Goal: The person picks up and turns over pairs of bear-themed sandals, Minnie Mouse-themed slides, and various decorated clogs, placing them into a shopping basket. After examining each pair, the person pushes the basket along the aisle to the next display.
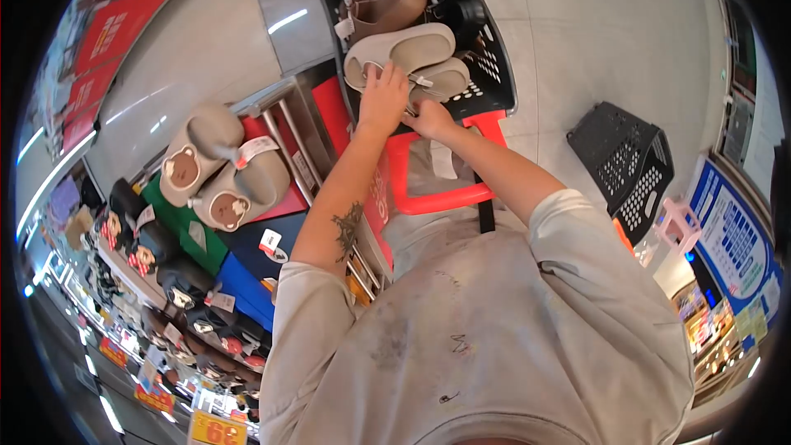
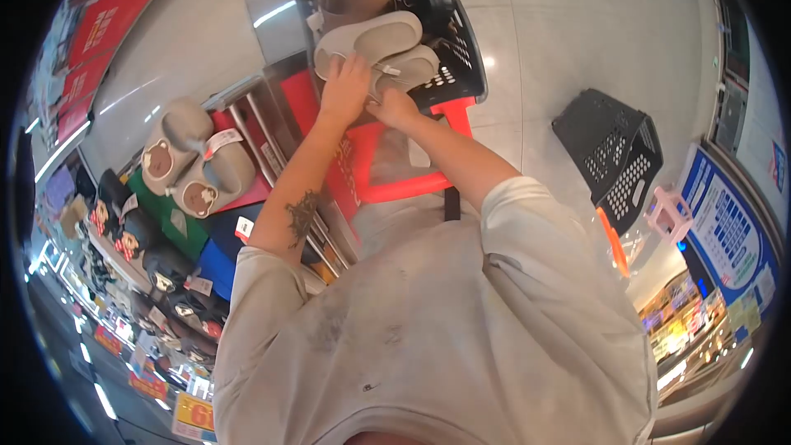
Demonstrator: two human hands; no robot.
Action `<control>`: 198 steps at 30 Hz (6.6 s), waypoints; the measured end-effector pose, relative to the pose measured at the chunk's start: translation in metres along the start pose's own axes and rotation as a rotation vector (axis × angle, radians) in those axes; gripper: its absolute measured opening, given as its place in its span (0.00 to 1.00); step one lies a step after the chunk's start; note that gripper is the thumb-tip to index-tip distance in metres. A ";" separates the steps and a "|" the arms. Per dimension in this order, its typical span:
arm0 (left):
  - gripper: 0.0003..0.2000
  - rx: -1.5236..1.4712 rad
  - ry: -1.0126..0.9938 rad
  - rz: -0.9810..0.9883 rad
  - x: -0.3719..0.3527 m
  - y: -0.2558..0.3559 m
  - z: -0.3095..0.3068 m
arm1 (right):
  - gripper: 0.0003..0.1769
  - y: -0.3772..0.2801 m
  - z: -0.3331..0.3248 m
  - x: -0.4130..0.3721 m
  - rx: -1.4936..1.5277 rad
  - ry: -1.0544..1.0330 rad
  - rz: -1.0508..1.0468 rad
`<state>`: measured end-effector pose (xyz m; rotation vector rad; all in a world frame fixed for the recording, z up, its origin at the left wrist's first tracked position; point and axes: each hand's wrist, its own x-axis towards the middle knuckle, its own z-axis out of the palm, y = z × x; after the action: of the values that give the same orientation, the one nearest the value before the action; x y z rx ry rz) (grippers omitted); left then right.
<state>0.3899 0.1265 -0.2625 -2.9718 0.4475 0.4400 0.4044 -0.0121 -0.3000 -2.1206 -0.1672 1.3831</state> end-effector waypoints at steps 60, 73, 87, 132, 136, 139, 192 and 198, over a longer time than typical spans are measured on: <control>0.17 -1.007 0.558 -1.491 -0.320 0.024 -0.150 | 0.20 -0.346 0.124 -0.186 -1.542 -0.407 -1.444; 0.21 -1.019 0.498 -1.461 -0.331 0.022 -0.142 | 0.21 -0.345 0.117 -0.174 -1.474 -0.546 -1.362; 0.22 -1.128 0.470 -1.431 -0.357 0.035 -0.148 | 0.25 -0.365 0.110 -0.143 -1.338 -0.849 -1.309; 0.29 -0.479 0.821 -1.447 -0.315 0.032 -0.154 | 0.26 -0.393 0.033 -0.085 -1.207 0.048 -1.661; 0.24 -0.632 0.816 -1.193 -0.250 -0.013 -0.188 | 0.21 -0.399 0.014 -0.051 -1.596 0.117 -1.606; 0.26 -0.627 0.629 -1.300 -0.201 -0.062 -0.171 | 0.17 -0.407 0.021 -0.061 -1.795 0.143 -1.418; 0.20 -0.803 0.322 -0.364 -0.102 0.116 -0.044 | 0.24 0.026 -0.047 -0.173 -0.752 0.478 -0.460; 0.17 -0.839 0.285 -0.463 -0.093 0.081 -0.061 | 0.24 0.008 -0.050 -0.155 -0.622 0.517 -0.647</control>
<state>0.2962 0.0659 -0.1810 -3.7800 -0.5635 0.1670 0.3764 -0.1027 -0.1668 -2.4928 -1.0714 0.4041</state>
